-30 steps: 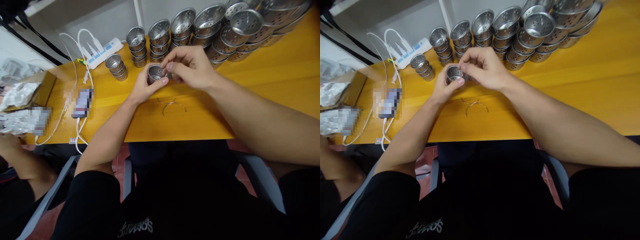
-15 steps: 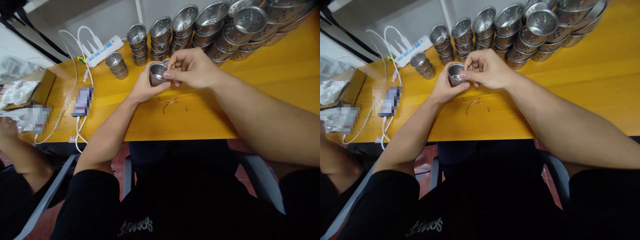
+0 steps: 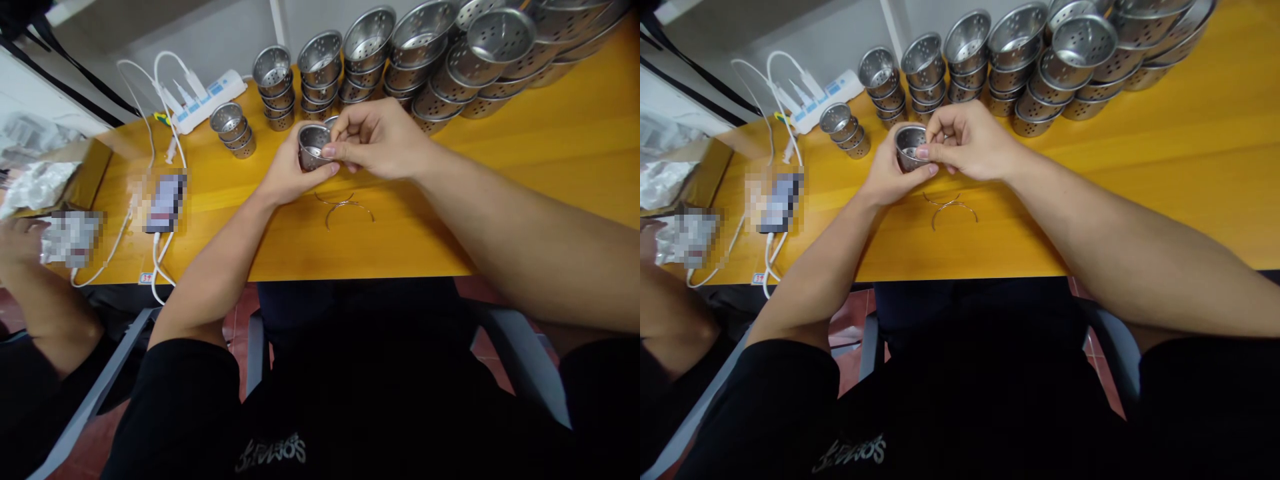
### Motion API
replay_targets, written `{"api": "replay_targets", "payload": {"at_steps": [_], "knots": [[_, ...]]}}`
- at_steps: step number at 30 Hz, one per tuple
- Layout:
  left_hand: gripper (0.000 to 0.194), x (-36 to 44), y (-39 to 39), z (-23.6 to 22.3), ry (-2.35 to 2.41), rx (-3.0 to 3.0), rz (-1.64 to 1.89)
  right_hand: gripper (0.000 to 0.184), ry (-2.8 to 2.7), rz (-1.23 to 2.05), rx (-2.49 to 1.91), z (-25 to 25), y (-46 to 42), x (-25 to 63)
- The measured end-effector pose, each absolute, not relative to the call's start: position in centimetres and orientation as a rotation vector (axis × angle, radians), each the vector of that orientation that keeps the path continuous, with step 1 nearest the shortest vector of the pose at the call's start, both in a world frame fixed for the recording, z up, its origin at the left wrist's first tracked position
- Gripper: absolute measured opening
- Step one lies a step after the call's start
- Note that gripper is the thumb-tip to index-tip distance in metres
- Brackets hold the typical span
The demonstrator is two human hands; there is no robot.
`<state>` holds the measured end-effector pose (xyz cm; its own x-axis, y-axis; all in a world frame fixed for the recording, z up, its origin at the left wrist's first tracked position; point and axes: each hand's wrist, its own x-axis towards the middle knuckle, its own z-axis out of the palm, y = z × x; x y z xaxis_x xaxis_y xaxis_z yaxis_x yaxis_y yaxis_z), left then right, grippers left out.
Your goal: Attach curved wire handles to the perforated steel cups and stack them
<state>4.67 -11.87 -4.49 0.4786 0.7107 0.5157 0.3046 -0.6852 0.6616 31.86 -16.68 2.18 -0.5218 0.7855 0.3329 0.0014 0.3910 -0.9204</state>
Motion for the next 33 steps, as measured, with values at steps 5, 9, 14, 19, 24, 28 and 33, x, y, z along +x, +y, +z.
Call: {"api": "replay_targets", "payload": {"at_steps": [5,9,14,19,24,28,33], "knots": [[0.087,4.6,-11.8,-4.8,0.816,2.291,1.126,0.065,-1.870,1.197,-0.635,2.2,-16.6,32.0],[0.083,4.4,-11.7,-5.0,0.843,2.292,1.130,0.059,-1.866,1.079,-0.681,1.9,-16.7,32.1],[0.099,3.9,-9.9,-6.5,0.804,2.324,1.201,0.049,-1.908,0.661,-0.790,1.9,-17.1,32.4],[0.108,3.4,-8.9,-6.9,0.795,2.360,1.192,0.036,-2.059,0.526,-0.903,2.7,-17.8,32.7],[0.109,3.4,-9.5,-6.2,0.781,2.361,1.219,0.034,-2.133,0.597,-0.950,3.6,-18.4,32.5],[0.108,3.8,-10.6,-5.1,0.800,2.378,1.216,0.039,-2.216,0.628,-0.953,3.7,-18.5,32.3],[0.110,4.2,-11.1,-4.7,0.795,2.382,1.210,0.051,-2.311,0.660,-0.908,3.4,-18.7,31.7]]}}
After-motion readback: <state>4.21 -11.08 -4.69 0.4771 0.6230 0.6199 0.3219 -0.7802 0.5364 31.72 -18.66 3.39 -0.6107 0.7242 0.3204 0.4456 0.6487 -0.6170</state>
